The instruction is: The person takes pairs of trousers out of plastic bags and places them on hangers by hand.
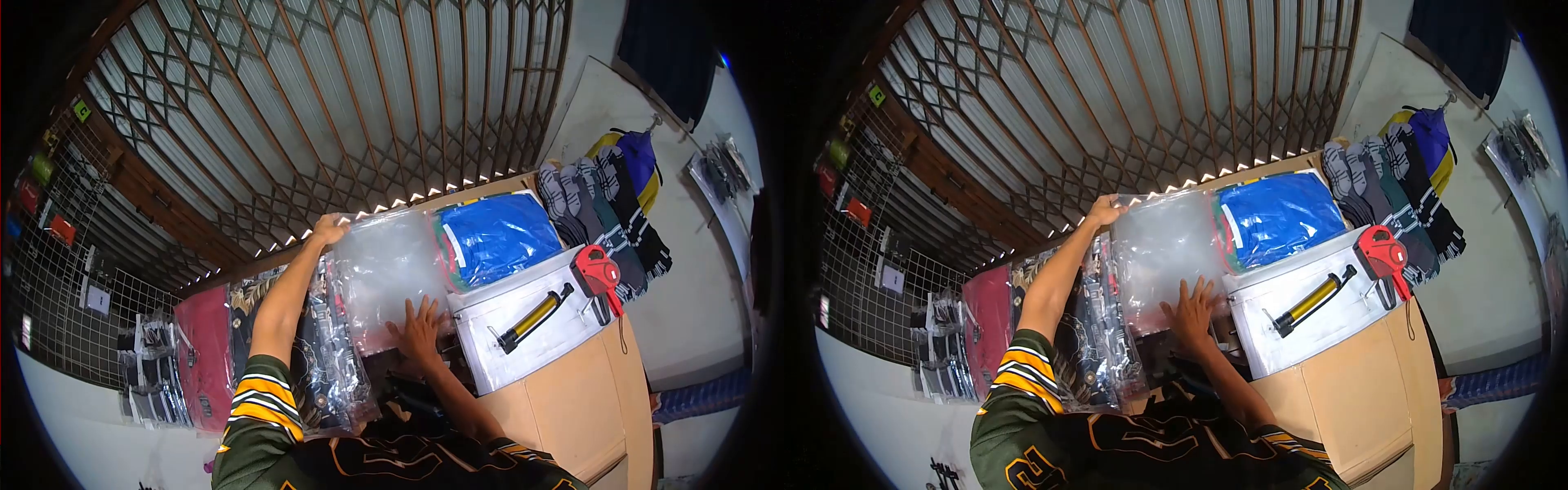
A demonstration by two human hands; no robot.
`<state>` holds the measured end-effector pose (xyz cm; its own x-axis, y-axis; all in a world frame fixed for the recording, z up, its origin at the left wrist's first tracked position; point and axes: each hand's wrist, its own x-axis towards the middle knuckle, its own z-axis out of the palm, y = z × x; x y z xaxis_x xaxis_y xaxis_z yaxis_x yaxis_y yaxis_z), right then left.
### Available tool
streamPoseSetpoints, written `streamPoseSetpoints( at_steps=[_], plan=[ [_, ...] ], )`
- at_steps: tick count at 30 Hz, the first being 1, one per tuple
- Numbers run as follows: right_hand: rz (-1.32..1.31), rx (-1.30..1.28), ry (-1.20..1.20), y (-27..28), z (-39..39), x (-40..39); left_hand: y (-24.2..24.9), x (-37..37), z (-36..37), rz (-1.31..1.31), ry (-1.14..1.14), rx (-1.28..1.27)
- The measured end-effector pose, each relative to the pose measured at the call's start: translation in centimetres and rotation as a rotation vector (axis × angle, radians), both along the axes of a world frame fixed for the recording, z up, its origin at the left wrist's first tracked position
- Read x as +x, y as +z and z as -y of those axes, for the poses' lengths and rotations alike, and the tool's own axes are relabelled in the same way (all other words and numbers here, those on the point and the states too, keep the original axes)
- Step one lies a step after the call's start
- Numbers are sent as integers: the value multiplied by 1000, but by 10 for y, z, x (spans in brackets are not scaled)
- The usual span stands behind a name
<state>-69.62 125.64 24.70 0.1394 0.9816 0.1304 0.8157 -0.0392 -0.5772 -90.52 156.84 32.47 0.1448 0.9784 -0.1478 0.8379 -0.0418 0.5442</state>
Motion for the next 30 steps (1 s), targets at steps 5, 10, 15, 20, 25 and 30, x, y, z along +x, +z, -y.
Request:
streamPoseSetpoints(
  at_steps=[5,10,15,20,25,30],
  plan=[
    [-10,-67,14,-13,-8,4,-3,-6,-11,59,54,-3],
    [-43,-143,-2,-15,-14,4,10,-2,-1,-91,114,88],
    [-44,-164,-33,-19,-20,5,37,30,50,-311,-354,228],
    [-40,-169,-40,-17,-22,6,25,68,170,-500,-748,-244],
    [20,-122,-80,-20,-25,6,-9,68,213,-850,-951,-560],
    [13,-86,-85,-19,-24,6,2,81,239,-870,-718,-428]
  ],
)
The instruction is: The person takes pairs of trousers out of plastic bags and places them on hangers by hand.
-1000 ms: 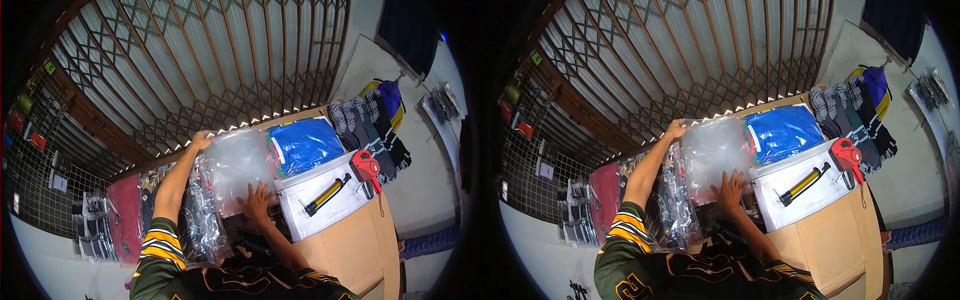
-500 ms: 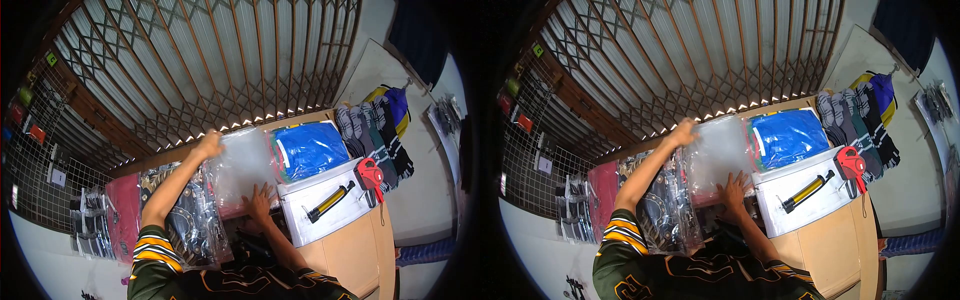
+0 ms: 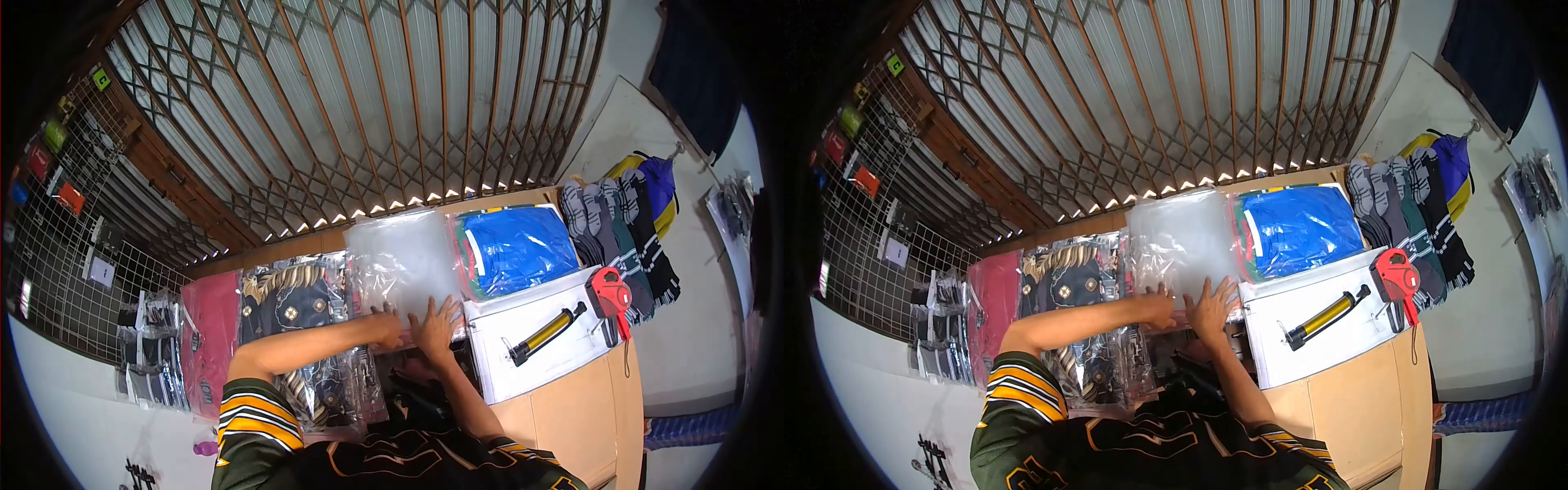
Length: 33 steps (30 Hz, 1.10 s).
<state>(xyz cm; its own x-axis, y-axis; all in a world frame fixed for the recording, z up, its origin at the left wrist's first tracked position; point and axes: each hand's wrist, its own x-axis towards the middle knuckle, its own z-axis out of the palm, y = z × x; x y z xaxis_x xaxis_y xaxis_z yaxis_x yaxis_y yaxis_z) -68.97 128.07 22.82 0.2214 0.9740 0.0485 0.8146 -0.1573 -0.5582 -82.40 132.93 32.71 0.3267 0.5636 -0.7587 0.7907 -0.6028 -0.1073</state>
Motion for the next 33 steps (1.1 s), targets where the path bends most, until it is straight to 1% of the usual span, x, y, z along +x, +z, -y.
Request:
streamPoseSetpoints(
  at_steps=[2,3,5,6,7,8,9,11,12,14,15,16,18,20,23,24,26,27,28,30,32,33],
  plan=[
    [18,7,-1,0,3,1,-29,-4,-2,144,-56,-12],
    [25,-28,-7,-1,3,2,-20,-2,-5,145,-57,-12],
    [31,-58,-18,-3,3,4,10,7,-22,-10,211,-95],
    [10,-73,-21,-4,4,6,-4,3,-35,-10,207,-93],
    [-9,-88,-25,-5,6,8,-32,-3,-55,-74,171,-184],
    [-7,-85,-32,-5,7,10,-46,-4,-66,-137,133,-272],
    [-1,-71,-26,-5,7,11,-44,-1,-63,-137,127,-266],
    [-1,-60,-26,-6,11,9,-41,3,-49,-264,-23,99],
    [-1,-13,-17,-5,13,10,-42,2,-53,-265,-26,101],
    [2,38,-10,-5,16,11,-47,1,-67,-326,-81,-152],
    [-1,32,-11,-6,17,12,-50,2,-59,-330,-55,-19],
    [-7,28,-13,-6,16,12,-51,5,-50,-327,-59,-11],
    [-14,34,-14,-6,17,14,-51,10,-30,-263,-178,37],
    [-23,39,-12,-5,17,14,-3,22,-4,-25,9,-382],
    [-12,40,3,-4,20,14,-20,17,5,-62,35,-426],
    [-7,46,8,-3,22,14,-16,14,11,-60,32,-420],
    [2,66,1,0,23,17,-3,7,17,125,-119,-88],
    [-19,144,19,6,28,18,43,9,37,255,-14,-48],
    [-39,217,39,11,38,17,65,8,50,254,-19,-50],
    [-25,252,54,13,60,16,97,0,73,682,-109,-269],
    [-15,287,68,17,90,7,132,-14,120,885,-44,-268],
    [-143,309,56,24,109,1,145,-24,143,932,-25,-319]
  ],
)
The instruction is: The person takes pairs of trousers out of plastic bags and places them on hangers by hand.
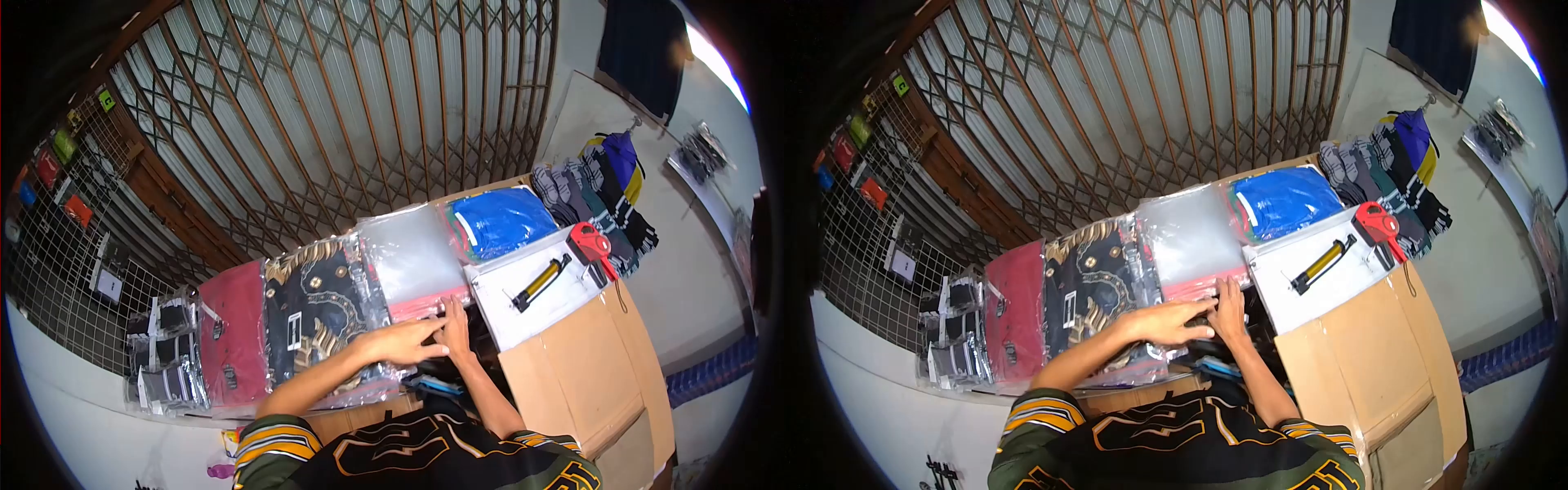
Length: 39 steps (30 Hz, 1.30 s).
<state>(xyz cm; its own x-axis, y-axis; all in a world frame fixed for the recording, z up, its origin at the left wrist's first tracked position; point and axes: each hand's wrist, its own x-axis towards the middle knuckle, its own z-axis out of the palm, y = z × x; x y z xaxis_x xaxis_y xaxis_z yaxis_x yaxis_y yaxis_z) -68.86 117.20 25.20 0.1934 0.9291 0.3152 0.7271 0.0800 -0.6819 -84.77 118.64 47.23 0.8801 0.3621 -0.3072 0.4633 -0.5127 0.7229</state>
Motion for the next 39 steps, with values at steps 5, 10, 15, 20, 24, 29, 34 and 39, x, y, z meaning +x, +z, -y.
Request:
streamPoseSetpoints(
  at_steps=[5,10,15,20,24,29,34,39],
  plan=[
    [-239,9,-16,-5,113,-37,-26,-61,119,122,-1,-296],
    [-374,-327,-56,-46,229,-75,-127,-120,215,230,380,-534],
    [-440,-514,-95,-70,329,-101,-220,-183,293,-2,411,-202],
    [-416,-603,-78,-80,394,-100,-228,-202,337,-92,324,-286],
    [-471,-654,-156,-69,433,-88,-212,-179,344,-140,210,-181],
    [-449,-594,-299,-64,506,-66,-192,-123,364,-27,78,-64],
    [-563,-501,-561,-80,630,-51,-181,-60,424,-29,-141,-21],
    [-668,-520,-801,-83,804,-61,-194,-4,531,-37,-344,-56]
  ],
)
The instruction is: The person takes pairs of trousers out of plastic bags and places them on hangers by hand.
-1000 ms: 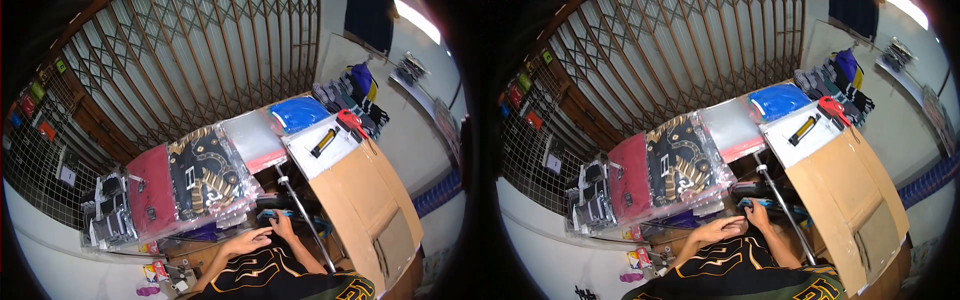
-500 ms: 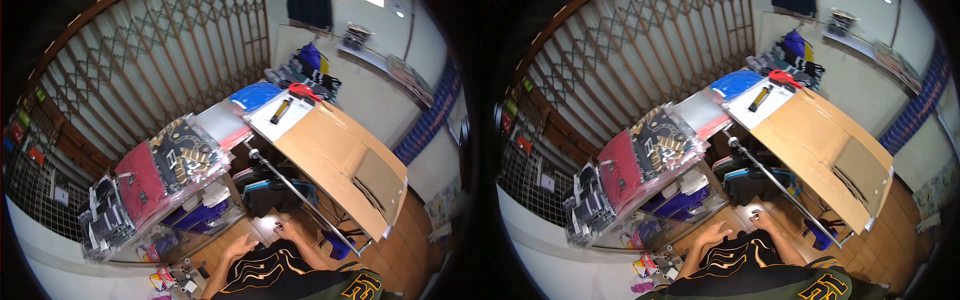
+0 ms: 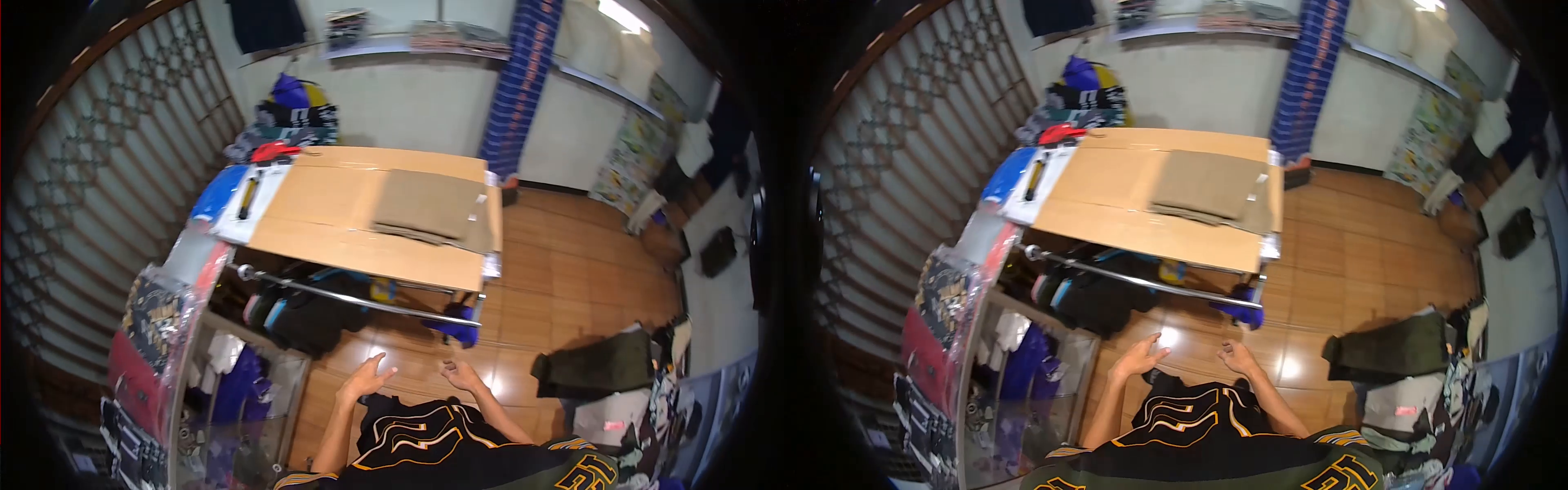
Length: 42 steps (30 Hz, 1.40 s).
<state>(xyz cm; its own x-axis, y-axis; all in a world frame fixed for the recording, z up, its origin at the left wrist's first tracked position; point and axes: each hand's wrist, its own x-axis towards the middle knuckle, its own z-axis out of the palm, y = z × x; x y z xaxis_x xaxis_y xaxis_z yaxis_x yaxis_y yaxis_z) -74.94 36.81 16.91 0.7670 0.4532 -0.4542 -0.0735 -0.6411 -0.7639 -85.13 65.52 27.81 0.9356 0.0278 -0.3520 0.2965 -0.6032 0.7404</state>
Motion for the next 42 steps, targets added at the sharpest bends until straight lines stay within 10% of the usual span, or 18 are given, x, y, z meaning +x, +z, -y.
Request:
streamPoseSetpoints(
  at_steps=[13,23,29,32,42],
  plan=[
    [-20,-5,-603,-1,289,-14,13,113,254,113,-337,-306],
    [85,244,-430,31,258,107,59,259,212,759,309,142],
    [36,270,-272,78,248,217,42,339,199,576,764,485],
    [74,261,-144,103,237,275,32,360,208,251,784,646],
    [68,400,115,130,153,408,20,365,210,315,846,784]
  ],
)
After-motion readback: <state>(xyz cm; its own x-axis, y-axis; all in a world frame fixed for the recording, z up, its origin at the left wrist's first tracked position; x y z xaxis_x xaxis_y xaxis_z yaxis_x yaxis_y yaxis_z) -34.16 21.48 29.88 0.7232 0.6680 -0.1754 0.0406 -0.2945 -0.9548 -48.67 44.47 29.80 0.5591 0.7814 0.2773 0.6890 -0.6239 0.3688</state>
